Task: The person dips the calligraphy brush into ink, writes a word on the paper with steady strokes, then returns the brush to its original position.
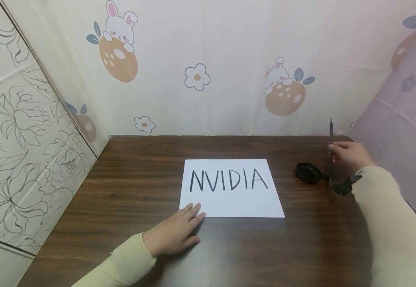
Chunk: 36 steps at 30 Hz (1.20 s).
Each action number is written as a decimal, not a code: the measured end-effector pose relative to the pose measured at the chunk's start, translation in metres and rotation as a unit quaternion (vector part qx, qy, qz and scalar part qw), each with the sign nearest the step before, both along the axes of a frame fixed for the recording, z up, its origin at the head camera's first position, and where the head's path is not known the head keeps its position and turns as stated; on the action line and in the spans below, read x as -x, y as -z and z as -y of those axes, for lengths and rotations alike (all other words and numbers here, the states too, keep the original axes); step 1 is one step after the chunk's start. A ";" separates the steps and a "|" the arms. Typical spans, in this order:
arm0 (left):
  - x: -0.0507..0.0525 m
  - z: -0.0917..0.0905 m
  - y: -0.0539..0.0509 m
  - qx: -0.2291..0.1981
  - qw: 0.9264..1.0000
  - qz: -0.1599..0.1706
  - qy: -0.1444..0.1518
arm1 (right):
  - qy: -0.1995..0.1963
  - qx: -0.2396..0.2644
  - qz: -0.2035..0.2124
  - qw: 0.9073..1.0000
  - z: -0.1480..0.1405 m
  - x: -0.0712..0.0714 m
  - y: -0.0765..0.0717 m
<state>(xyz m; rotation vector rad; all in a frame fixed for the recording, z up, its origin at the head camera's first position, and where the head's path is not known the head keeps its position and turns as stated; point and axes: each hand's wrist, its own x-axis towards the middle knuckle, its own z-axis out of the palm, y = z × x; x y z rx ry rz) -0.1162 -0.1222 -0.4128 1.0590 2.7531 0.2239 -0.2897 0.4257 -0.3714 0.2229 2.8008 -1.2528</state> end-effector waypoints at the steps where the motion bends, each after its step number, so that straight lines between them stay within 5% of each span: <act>1: 0.000 0.000 0.000 -0.002 1.000 0.000 0.001 | 0.001 -0.011 0.001 1.000 0.000 0.001 0.002; 6: -0.001 0.000 -0.001 -0.007 1.000 0.001 0.002 | -0.004 -0.042 0.016 0.999 -0.001 0.005 0.009; 14: 0.000 0.000 -0.001 -0.002 1.000 0.006 -0.003 | -0.016 -0.015 0.050 0.999 -0.003 0.009 0.017; 36: 0.001 -0.001 0.001 -0.001 1.000 0.006 -0.006 | -0.002 0.005 0.057 0.998 0.002 0.011 0.028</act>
